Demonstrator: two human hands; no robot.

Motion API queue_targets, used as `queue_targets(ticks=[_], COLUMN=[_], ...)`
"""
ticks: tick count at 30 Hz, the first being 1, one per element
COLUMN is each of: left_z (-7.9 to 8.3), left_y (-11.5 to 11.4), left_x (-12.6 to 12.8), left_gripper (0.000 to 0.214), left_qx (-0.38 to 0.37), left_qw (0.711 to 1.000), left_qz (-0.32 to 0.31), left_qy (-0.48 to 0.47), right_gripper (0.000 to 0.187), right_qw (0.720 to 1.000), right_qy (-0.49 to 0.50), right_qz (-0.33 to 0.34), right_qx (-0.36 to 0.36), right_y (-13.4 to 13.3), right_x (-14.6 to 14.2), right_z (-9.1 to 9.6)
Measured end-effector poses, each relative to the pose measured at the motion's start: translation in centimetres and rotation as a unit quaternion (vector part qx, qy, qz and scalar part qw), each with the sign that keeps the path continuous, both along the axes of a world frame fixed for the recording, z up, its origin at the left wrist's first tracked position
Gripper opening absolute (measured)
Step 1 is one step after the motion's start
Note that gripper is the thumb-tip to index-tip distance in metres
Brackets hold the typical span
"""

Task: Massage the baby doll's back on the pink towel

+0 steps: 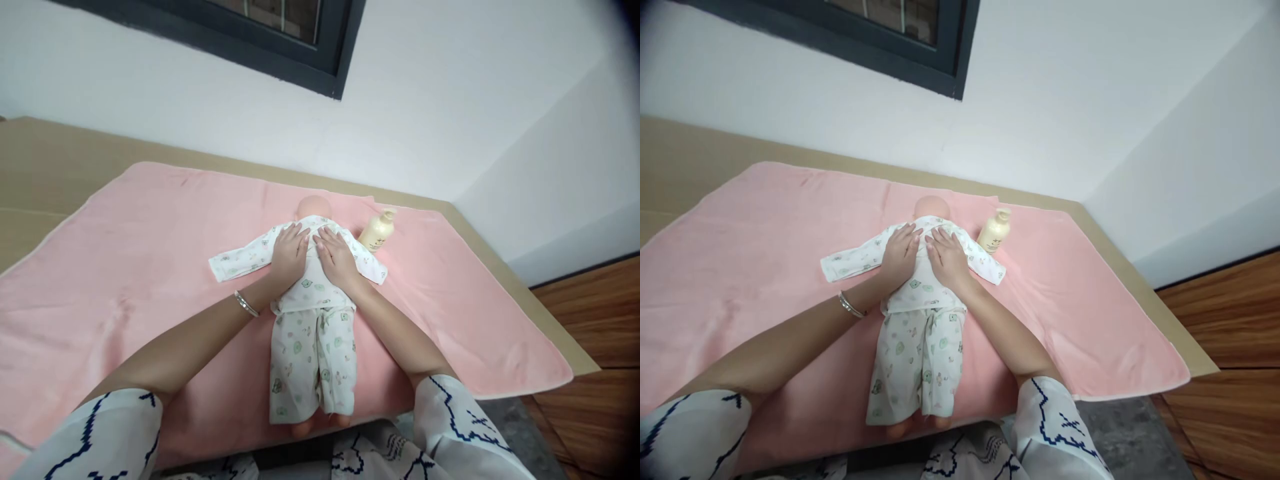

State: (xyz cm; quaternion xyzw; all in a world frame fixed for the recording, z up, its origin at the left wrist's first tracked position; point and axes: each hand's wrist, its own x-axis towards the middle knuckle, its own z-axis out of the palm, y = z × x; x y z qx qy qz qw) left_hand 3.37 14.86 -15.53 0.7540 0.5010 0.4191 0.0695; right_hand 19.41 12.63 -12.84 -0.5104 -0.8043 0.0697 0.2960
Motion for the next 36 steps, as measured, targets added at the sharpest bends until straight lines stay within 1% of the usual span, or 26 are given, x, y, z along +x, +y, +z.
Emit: queue_targets(ticks=[3, 5, 6, 7, 8, 9, 10, 11, 12, 13, 14, 15, 16, 17, 18, 20, 21, 23, 27, 29, 32, 36], left_z=[1.3, 2.7, 3.5, 4.4, 5.4, 6.5, 7.5, 8.6, 9.5, 10.4, 11.2, 11.7, 12.1, 12.4, 12.5, 12.4, 12.3, 12.2, 12.2, 12.4, 12.6, 13.1], left_y=[-0.8, -1.5, -1.9, -2.2, -2.3, -2.3, -2.0, -1.6, -0.9, -0.1, 0.7, 1.5, 2.2, 2.9, 3.4, 4.0, 4.2, 4.1, 2.7, 1.5, -0.4, -2.2], left_x=[0.5, 1.4, 2.2, 3.1, 4.1, 5.3, 6.5, 7.7, 8.9, 10.0, 10.9, 11.8, 12.5, 13.1, 13.6, 14.3, 14.4, 14.5, 13.2, 11.8, 9.0, 5.0], left_gripper=[0.058, 0.062, 0.065, 0.067, 0.069, 0.069, 0.069, 0.074, 0.079, 0.084, 0.087, 0.088, 0.087, 0.084, 0.081, 0.078, 0.077, 0.077, 0.075, 0.073, 0.069, 0.059], left_qx=[0.043, 0.052, 0.038, 0.006, -0.043, -0.107, -0.187, -0.268, -0.345, -0.406, -0.452, -0.482, -0.494, -0.497, -0.493, -0.482, -0.480, -0.480, -0.502, -0.516, -0.527, -0.534], left_qw=[0.999, 0.996, 0.993, 0.986, 0.973, 0.950, 0.912, 0.858, 0.793, 0.727, 0.670, 0.625, 0.591, 0.565, 0.546, 0.516, 0.506, 0.497, 0.501, 0.507, 0.521, 0.518], left_qz=[-0.024, -0.068, -0.094, -0.120, -0.144, -0.171, -0.199, -0.216, -0.244, -0.269, -0.278, -0.278, -0.276, -0.270, -0.264, -0.256, -0.256, -0.256, -0.253, -0.251, -0.242, -0.215], left_qy=[0.015, -0.026, -0.066, -0.117, -0.175, -0.237, -0.305, -0.381, -0.438, -0.484, -0.519, -0.547, -0.575, -0.601, -0.624, -0.660, -0.670, -0.676, -0.658, -0.643, -0.626, -0.632], right_gripper=[0.060, 0.069, 0.075, 0.081, 0.086, 0.087, 0.086, 0.085, 0.084, 0.084, 0.085, 0.085, 0.086, 0.086, 0.087, 0.088, 0.088, 0.088, 0.084, 0.078, 0.065, 0.054], right_qw=[0.999, 0.993, 0.986, 0.976, 0.963, 0.952, 0.947, 0.945, 0.947, 0.951, 0.957, 0.963, 0.970, 0.975, 0.979, 0.982, 0.982, 0.981, 0.973, 0.967, 0.961, 0.953], right_qy=[0.039, 0.070, 0.090, 0.111, 0.135, 0.155, 0.167, 0.176, 0.178, 0.174, 0.165, 0.152, 0.137, 0.121, 0.104, 0.075, 0.065, 0.060, 0.052, 0.025, 0.001, 0.021], right_qz=[-0.013, -0.043, -0.070, -0.104, -0.139, -0.163, -0.179, -0.193, -0.200, -0.202, -0.196, -0.185, -0.171, -0.158, -0.148, -0.146, -0.150, -0.162, -0.219, -0.253, -0.275, -0.298], right_qx=[0.033, 0.084, 0.120, 0.155, 0.189, 0.206, 0.206, 0.195, 0.177, 0.157, 0.138, 0.122, 0.109, 0.099, 0.092, 0.089, 0.090, 0.089, 0.050, 0.027, 0.000, -0.056], right_y=[-0.4, -0.4, -0.3, -0.1, 0.2, 0.5, 0.9, 1.3, 1.7, 2.1, 2.4, 2.6, 2.8, 2.9, 2.9, 2.9, 2.8, 2.7, 2.9, 3.2, 3.7, 3.9], right_x=[0.8, 2.3, 3.3, 4.5, 5.8, 7.0, 8.2, 9.2, 10.0, 10.6, 11.0, 11.1, 11.1, 11.0, 10.9, 10.6, 10.5, 10.4, 10.2, 9.9, 9.4, 9.2], right_z=[1.5, 3.0, 3.7, 4.4, 5.1, 5.6, 5.9, 6.2, 6.3, 6.2, 6.1, 5.9, 5.7, 5.5, 5.4, 5.3, 5.4, 5.9, 7.6, 8.5, 9.8, 11.1])
